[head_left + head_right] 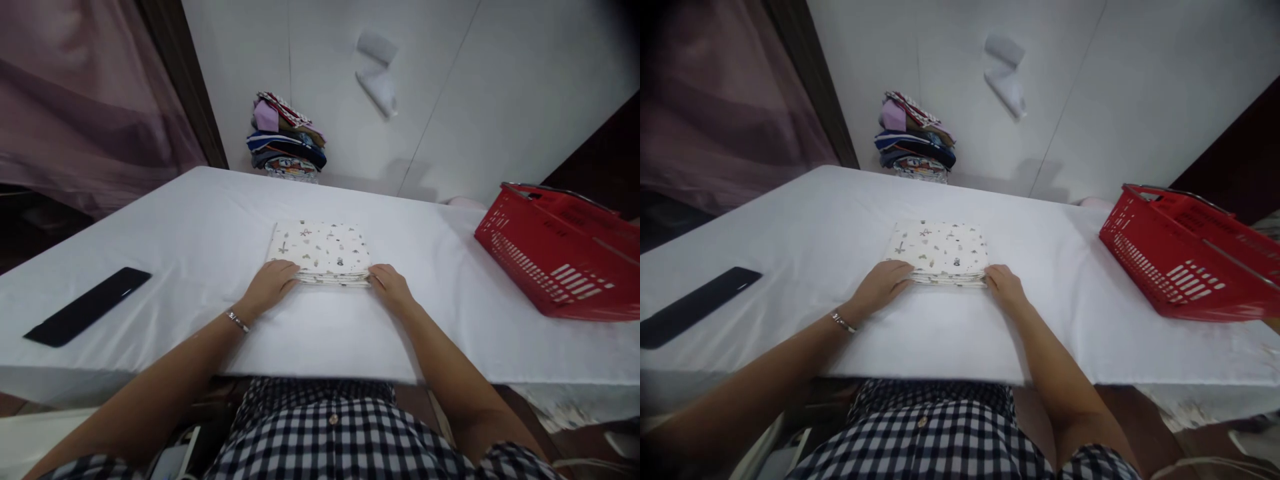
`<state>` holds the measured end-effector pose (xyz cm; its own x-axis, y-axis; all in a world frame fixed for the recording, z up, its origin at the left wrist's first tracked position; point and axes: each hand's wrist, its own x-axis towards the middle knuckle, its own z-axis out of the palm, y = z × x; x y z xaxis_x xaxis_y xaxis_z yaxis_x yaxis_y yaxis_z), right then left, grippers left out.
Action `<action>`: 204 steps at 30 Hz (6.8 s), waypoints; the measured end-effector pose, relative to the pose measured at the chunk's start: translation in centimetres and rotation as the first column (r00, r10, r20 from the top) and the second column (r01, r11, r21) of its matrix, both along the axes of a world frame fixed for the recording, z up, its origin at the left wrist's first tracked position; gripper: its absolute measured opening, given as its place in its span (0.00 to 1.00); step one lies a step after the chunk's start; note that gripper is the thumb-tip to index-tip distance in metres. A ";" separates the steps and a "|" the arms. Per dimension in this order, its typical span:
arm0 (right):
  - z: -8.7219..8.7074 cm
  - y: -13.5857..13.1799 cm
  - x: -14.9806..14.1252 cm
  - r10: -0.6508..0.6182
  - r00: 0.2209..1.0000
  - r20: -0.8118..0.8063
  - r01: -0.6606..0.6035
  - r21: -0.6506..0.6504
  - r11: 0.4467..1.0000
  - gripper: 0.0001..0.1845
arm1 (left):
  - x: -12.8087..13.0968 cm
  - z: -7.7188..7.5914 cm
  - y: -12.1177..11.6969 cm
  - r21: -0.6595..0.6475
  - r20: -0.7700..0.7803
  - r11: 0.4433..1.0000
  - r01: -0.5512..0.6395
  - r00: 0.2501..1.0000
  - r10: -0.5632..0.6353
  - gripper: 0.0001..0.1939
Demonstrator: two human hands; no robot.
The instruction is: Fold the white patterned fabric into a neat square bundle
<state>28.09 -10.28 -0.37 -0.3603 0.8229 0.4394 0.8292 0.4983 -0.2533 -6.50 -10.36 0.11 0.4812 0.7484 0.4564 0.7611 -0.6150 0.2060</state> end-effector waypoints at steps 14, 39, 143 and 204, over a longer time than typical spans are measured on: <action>0.2 -0.4 -0.4 0.046 0.998 0.044 -0.045 -0.029 0.999 0.13 | 0.3 0.0 -0.1 0.037 -0.096 0.999 -0.031 0.995 0.034 0.13; -1.0 -0.3 -0.1 0.024 0.996 0.090 -0.018 -0.068 0.998 0.15 | -5.5 -0.5 -3.0 -0.315 0.390 0.935 -0.163 0.876 0.285 0.17; -1.1 -0.3 -0.6 0.012 1.000 -0.003 -0.012 -0.070 0.998 0.15 | -3.7 1.2 -3.7 -0.146 -0.108 0.939 -0.312 0.948 0.299 0.10; 0.4 -0.3 -2.2 0.074 0.996 0.047 -0.066 -0.149 0.987 0.15 | -3.6 0.5 -0.3 -0.296 0.207 0.850 -0.436 0.839 0.503 0.09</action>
<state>25.91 -10.60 0.00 -0.4390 0.8490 0.2942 0.8075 0.5164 -0.2852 -10.12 -10.62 0.56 -0.0703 0.9504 0.3031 0.8401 -0.1074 0.5316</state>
